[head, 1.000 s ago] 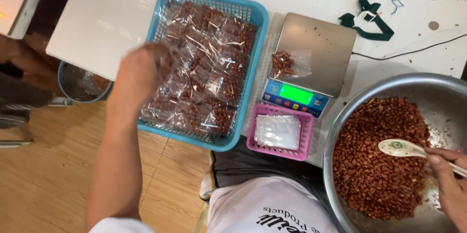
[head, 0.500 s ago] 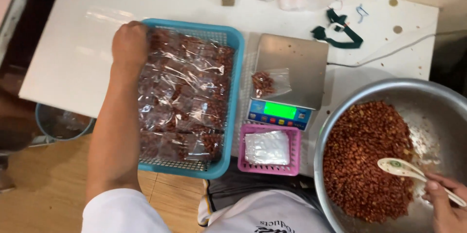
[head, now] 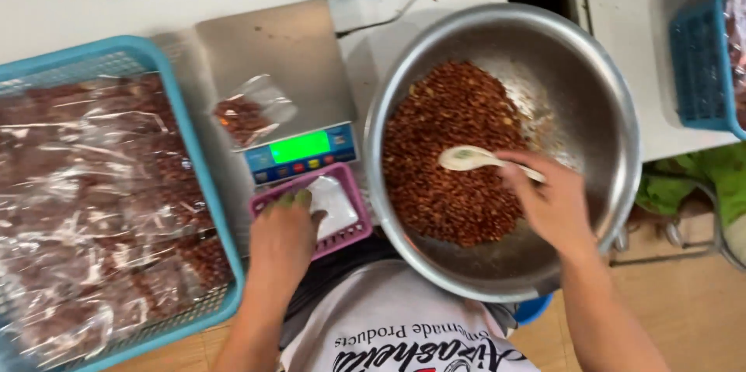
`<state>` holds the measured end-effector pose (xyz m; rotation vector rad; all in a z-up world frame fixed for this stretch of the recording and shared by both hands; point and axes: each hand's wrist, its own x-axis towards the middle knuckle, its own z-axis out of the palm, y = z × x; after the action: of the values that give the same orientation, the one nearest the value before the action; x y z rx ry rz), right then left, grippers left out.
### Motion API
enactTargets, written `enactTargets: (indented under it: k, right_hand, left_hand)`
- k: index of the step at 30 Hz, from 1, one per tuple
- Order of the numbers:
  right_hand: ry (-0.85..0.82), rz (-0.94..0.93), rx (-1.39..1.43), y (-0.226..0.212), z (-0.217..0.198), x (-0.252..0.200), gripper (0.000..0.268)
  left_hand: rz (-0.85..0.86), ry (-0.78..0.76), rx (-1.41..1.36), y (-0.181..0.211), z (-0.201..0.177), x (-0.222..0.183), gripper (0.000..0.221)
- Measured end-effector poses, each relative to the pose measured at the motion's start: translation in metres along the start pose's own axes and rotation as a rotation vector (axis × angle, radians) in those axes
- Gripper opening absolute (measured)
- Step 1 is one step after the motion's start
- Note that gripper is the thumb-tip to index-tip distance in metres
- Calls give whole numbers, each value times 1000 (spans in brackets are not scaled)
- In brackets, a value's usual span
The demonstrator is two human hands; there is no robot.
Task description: Scooping roasted peanuts into small plastic bags, weighing them on a digital scale, and organizing them in a basket.
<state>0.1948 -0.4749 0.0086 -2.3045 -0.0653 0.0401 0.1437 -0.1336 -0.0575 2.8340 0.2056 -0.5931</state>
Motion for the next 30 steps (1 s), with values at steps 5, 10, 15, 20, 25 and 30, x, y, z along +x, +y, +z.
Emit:
enactTargets:
  k: [5,10,15,20,25,30]
  right_hand:
    - [24,-155,-246,25,13,51,23]
    - [93,-343,-465,50,15,90,26]
    - [-176,-399,-304,26,57,35,26]
    - [-232,-368,-247,13,46,25,27]
    - [-38,-373,-316,26,33,28,21]
    - [-245,-172,-77,8,64,-17,26]
  left_hand:
    - [-42,-55,62,-16,68,23,20]
    - [122,195,52,-10,16,-29,28]
    - [267,548,-287,-31,23,-46,43]
    - [394,660,-459,-30,11,-47,42]
    - [420,641,-400,-34,10,-44,28]
    - [557,706,-555,-15,-25,-43,11]
